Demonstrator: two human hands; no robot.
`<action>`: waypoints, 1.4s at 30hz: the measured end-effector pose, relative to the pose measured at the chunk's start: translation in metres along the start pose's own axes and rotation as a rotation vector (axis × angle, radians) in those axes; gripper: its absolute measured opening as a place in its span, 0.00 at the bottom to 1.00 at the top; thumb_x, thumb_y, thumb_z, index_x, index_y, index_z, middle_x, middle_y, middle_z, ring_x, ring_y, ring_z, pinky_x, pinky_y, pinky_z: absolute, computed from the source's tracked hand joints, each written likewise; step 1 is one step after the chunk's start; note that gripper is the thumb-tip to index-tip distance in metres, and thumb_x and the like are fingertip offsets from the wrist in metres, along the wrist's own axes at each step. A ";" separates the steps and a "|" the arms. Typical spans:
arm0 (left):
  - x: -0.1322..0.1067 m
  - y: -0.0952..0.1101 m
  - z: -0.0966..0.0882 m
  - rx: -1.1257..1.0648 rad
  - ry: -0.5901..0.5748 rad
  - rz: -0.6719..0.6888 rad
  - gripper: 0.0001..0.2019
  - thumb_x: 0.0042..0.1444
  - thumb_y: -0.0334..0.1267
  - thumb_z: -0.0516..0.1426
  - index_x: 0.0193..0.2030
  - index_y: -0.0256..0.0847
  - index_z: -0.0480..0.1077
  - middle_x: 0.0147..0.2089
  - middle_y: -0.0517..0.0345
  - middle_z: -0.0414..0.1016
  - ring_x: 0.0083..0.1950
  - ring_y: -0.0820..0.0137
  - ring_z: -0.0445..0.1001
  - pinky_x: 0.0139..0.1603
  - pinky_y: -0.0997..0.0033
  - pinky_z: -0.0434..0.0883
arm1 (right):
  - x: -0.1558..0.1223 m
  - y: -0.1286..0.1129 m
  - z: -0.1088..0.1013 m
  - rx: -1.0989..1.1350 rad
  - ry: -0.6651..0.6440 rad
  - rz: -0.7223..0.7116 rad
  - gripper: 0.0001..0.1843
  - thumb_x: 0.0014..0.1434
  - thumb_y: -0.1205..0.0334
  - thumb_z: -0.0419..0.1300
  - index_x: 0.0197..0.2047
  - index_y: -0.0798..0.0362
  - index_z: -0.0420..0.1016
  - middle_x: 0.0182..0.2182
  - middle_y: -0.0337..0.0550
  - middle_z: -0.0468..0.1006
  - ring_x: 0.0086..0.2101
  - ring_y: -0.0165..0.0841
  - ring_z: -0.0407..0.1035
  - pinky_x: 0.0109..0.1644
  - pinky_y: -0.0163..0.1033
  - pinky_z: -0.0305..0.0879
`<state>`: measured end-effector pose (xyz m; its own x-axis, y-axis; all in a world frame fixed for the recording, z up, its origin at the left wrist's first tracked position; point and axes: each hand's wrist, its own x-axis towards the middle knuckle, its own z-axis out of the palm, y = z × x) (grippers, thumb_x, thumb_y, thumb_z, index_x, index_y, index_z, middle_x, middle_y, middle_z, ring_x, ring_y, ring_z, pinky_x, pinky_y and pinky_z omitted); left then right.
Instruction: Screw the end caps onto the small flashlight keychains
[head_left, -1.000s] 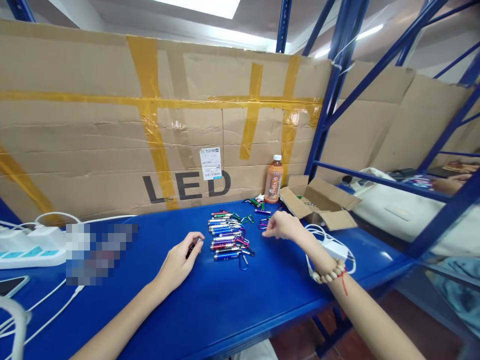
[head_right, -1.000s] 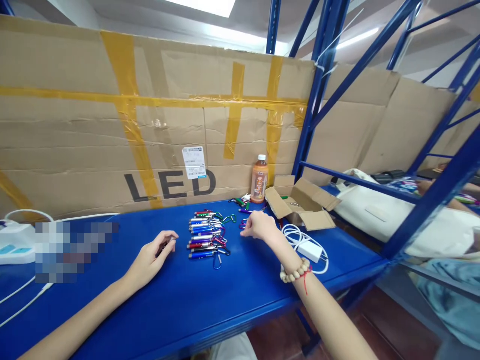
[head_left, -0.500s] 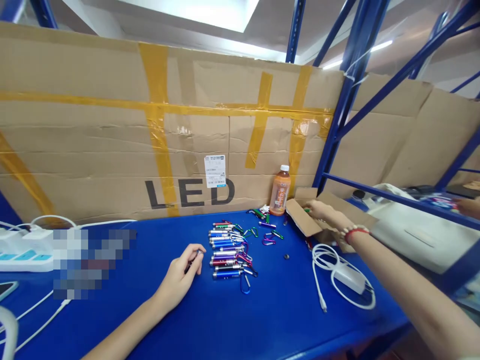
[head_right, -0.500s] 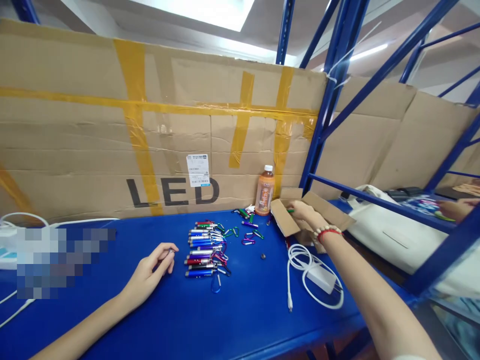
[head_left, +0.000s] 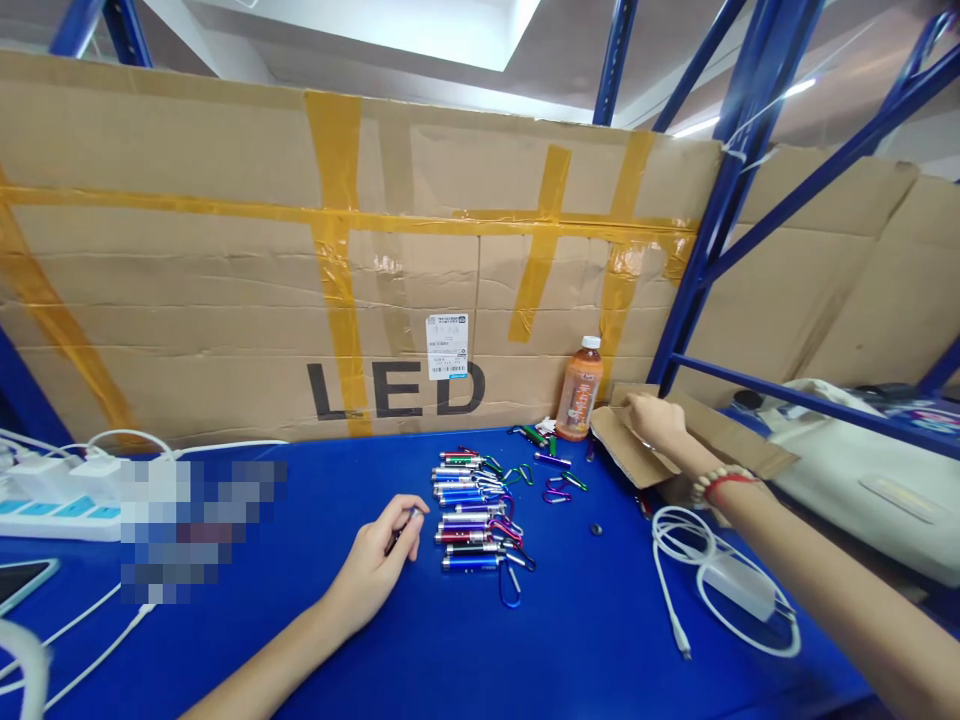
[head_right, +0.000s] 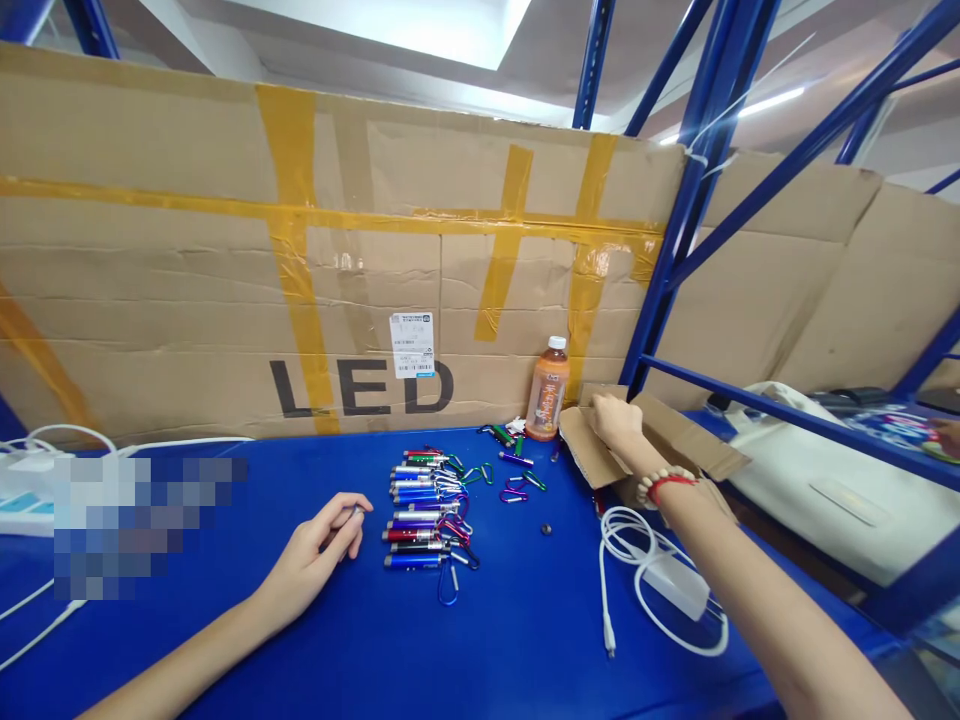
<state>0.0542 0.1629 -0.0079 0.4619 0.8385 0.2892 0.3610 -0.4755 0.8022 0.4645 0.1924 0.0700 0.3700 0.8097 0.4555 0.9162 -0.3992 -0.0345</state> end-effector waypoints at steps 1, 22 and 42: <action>0.000 0.000 0.000 0.004 0.002 0.005 0.15 0.60 0.48 0.43 0.42 0.41 0.60 0.22 0.64 0.62 0.25 0.73 0.62 0.30 0.74 0.58 | 0.003 -0.004 0.001 -0.032 -0.042 -0.011 0.13 0.62 0.60 0.51 0.47 0.56 0.69 0.44 0.48 0.71 0.42 0.33 0.68 0.44 0.41 0.66; -0.001 0.004 -0.006 0.001 0.077 -0.033 0.10 0.57 0.45 0.48 0.42 0.43 0.58 0.30 0.61 0.75 0.29 0.72 0.69 0.32 0.74 0.63 | -0.053 -0.090 0.000 -0.138 -0.118 -0.394 0.12 0.56 0.63 0.53 0.39 0.54 0.77 0.37 0.49 0.78 0.39 0.37 0.72 0.34 0.35 0.60; 0.000 -0.001 -0.046 0.750 -0.052 0.311 0.09 0.59 0.37 0.52 0.41 0.43 0.72 0.38 0.55 0.72 0.40 0.66 0.66 0.40 0.67 0.57 | -0.113 -0.147 -0.011 0.593 0.166 -0.462 0.19 0.62 0.58 0.48 0.52 0.53 0.70 0.40 0.43 0.76 0.40 0.33 0.70 0.39 0.33 0.63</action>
<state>0.0164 0.1758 0.0159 0.6606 0.6340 0.4020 0.6483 -0.7518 0.1203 0.2857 0.1544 0.0336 -0.0557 0.7444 0.6654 0.9184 0.2996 -0.2583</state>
